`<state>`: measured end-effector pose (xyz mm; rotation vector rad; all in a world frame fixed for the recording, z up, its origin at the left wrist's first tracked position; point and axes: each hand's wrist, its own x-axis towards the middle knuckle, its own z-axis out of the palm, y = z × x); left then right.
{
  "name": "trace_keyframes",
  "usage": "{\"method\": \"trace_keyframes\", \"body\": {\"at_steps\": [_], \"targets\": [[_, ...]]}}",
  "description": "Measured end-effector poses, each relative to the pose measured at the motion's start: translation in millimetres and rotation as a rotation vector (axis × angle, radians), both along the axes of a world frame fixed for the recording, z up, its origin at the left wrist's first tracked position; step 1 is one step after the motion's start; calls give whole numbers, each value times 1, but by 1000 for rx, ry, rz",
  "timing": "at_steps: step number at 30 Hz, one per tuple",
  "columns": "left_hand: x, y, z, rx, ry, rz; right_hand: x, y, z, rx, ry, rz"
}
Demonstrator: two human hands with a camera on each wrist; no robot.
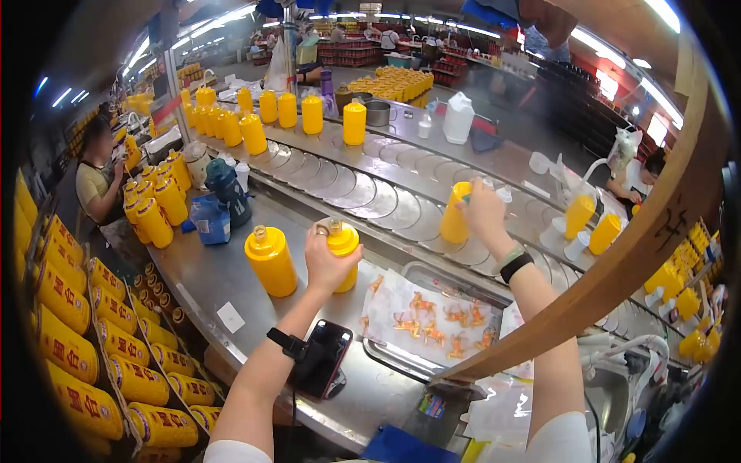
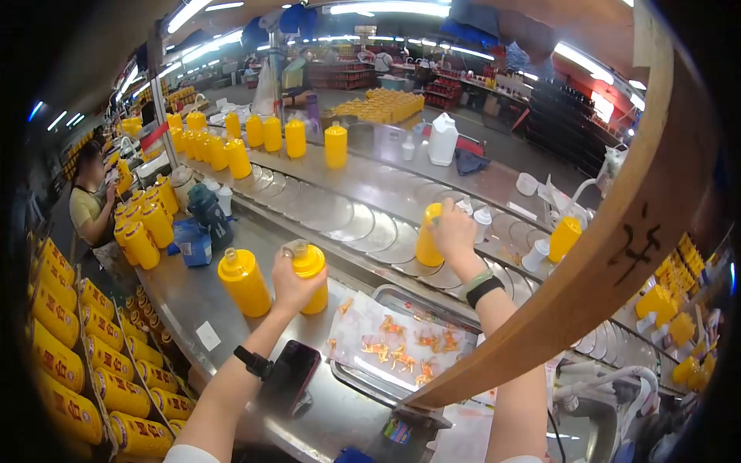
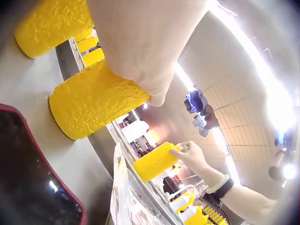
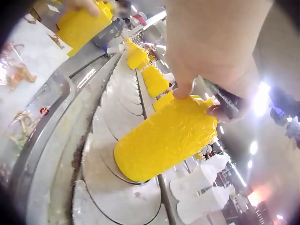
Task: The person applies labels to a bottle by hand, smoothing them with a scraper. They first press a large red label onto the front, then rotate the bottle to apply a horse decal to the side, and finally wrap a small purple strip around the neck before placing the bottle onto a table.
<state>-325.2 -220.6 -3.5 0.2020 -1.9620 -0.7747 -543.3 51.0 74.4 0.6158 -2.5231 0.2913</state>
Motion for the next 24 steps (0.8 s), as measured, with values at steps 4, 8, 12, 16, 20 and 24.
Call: {"method": "trace_keyframes", "body": {"at_steps": [4, 8, 12, 16, 20, 24], "targets": [[-1, -2, -2, -20, 9, -22, 10, 28, 14, 85, -194, -203], [-2, -4, -2, -11, -55, -10, 18, 38, 17, 76, -168, -112], [2, -7, 0, 9, -63, -50, 49, 12, 15, 118, -93, 17], [36, 2, 28, -138, 80, 34, 100, -26, 31, -108, -158, 218], [84, -36, 61, -430, 59, 454, 129, -69, 31, -165, -188, 398], [89, -73, 29, -243, -110, 583, 127, -96, 22, -98, -145, 457]]}}
